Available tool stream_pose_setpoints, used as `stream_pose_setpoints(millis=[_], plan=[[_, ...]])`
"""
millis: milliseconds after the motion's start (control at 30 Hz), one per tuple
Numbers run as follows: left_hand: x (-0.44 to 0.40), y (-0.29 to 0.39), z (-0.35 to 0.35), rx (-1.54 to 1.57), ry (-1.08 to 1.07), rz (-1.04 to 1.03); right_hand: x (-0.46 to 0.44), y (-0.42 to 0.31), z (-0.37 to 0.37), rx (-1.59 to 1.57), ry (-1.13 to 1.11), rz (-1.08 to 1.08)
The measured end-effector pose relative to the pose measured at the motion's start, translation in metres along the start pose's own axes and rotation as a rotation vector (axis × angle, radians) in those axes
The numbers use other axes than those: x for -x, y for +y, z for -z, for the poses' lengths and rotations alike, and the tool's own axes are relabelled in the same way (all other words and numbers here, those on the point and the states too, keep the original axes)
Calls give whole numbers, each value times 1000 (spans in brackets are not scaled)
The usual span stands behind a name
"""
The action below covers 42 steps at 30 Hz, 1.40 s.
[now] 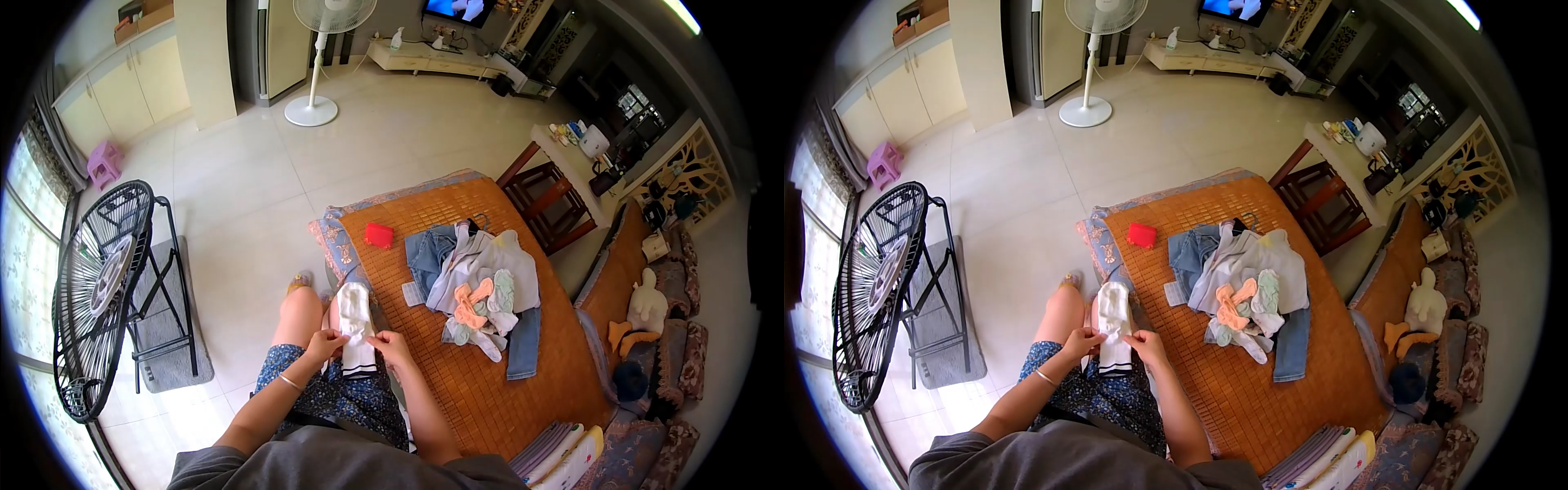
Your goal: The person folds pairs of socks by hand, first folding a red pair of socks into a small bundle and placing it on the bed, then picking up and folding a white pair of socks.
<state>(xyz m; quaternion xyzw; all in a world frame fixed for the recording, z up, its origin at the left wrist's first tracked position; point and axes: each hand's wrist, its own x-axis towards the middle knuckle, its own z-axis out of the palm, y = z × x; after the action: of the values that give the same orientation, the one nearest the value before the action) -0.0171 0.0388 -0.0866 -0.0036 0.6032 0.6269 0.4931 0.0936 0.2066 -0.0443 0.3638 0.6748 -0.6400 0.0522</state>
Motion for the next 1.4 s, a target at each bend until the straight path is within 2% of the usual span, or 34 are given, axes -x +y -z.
stream_pose_setpoints(millis=[67,200,300,367,400,467,533,633,700,767,867,1233,1400], plan=[[5,6,-4,31,17,30,-8,13,0,10,-3,124],[11,8,-6,89,47,63,6,-6,6,-28,-36,8],[6,0,-1,-29,17,55,-10,21,6,106,-50,142],[8,-2,-6,-110,84,-175,-15,32,-2,129,151,342],[8,-1,-7,-110,85,-175,-7,15,-2,144,172,298],[5,0,-8,-218,106,-431,1,-5,-3,145,148,254],[9,10,-9,-288,90,-435,1,-7,-4,142,126,210],[12,16,-9,-385,82,-438,-11,4,-6,159,104,272],[15,18,-10,-412,92,-435,-15,11,-7,49,55,330],[19,21,-12,-491,135,-586,-16,16,-8,-7,53,324],[7,7,-7,-335,180,-572,-21,24,-9,-98,51,318],[-5,-4,3,-224,89,-483,-24,31,-9,-134,86,330],[-1,-2,-5,-111,97,-488,-24,35,-15,-318,70,316]])
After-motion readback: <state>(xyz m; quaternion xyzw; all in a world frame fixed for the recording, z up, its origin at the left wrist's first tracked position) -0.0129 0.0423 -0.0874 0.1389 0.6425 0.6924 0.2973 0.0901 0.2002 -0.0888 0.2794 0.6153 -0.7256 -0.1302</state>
